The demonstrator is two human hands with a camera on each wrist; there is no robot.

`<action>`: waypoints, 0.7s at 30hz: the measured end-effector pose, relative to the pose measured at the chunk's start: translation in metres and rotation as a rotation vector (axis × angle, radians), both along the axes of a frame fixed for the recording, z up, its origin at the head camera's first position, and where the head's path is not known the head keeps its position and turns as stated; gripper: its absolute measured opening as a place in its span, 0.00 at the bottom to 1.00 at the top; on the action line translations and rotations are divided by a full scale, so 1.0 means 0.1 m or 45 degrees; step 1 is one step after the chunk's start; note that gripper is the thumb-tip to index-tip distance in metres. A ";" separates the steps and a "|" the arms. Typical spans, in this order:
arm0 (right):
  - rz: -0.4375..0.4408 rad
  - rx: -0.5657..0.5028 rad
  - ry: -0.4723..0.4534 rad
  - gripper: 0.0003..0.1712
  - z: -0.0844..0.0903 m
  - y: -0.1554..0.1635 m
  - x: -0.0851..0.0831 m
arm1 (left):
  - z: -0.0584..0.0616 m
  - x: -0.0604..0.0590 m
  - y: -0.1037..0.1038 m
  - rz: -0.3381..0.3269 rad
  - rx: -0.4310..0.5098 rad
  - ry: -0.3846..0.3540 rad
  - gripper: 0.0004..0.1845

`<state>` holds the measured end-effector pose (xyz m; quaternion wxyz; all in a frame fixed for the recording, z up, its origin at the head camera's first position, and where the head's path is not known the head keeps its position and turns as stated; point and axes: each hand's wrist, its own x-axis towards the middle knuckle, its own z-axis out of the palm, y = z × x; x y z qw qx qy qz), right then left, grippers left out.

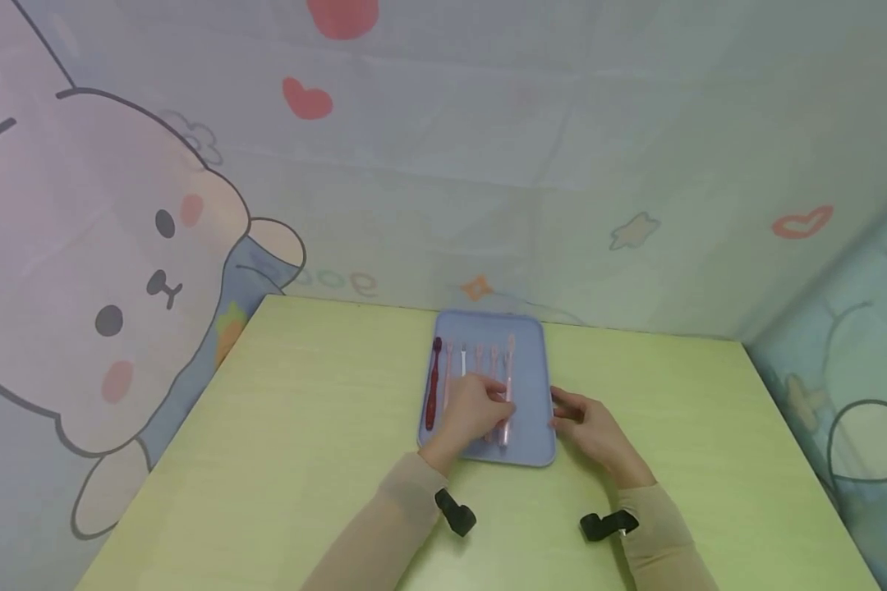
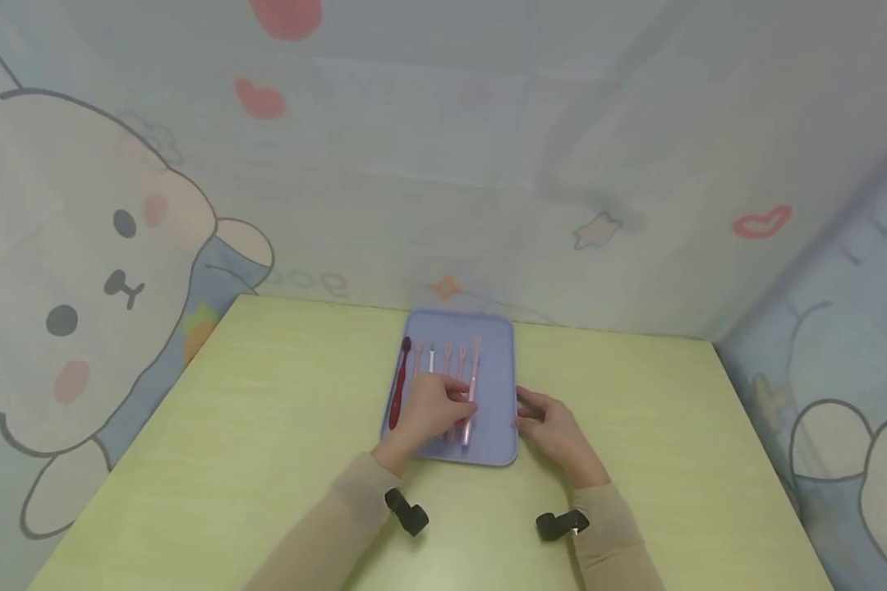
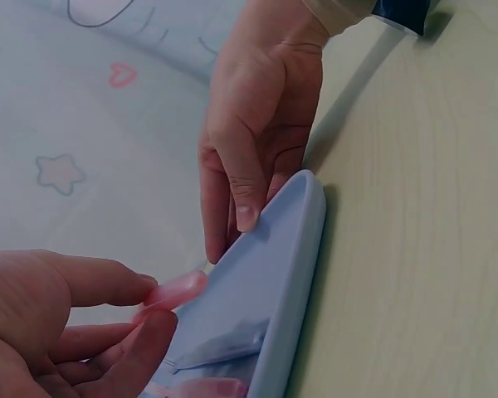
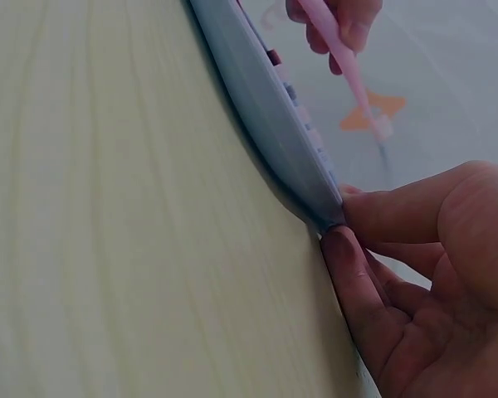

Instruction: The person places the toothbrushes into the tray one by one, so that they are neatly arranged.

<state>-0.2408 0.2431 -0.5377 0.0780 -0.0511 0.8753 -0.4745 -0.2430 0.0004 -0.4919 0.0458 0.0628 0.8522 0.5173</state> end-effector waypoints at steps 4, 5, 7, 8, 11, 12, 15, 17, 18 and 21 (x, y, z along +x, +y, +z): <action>-0.002 -0.004 -0.010 0.37 0.00 0.01 0.02 | 0.01 0.02 0.10 0.003 -0.097 -0.028 0.17; 0.000 -0.003 -0.008 0.37 0.00 0.01 0.02 | 0.02 0.02 0.12 0.004 -0.120 -0.026 0.17; 0.006 0.005 -0.002 0.36 0.01 0.01 0.01 | 0.02 0.02 0.15 0.002 -0.148 -0.036 0.17; 0.006 0.009 0.003 0.36 0.01 0.00 0.01 | 0.01 0.01 0.17 0.001 -0.158 -0.034 0.17; 0.008 0.002 0.013 0.36 0.05 -0.01 0.00 | -0.01 -0.02 0.21 -0.016 -0.165 -0.023 0.16; 0.009 0.002 0.015 0.36 0.06 -0.02 0.00 | -0.02 -0.03 0.22 -0.019 -0.169 -0.019 0.16; 0.015 0.005 0.023 0.36 0.06 -0.02 0.01 | -0.05 -0.04 0.25 -0.016 -0.187 -0.004 0.15; 0.018 0.016 0.027 0.36 0.06 -0.02 0.01 | -0.06 -0.05 0.27 0.000 -0.221 0.008 0.15; 0.016 0.019 0.025 0.36 0.05 -0.02 0.01 | -0.07 -0.05 0.27 0.000 -0.231 0.003 0.14; 0.014 0.022 0.023 0.36 0.03 0.00 0.01 | -0.09 -0.05 0.29 -0.002 -0.250 -0.013 0.12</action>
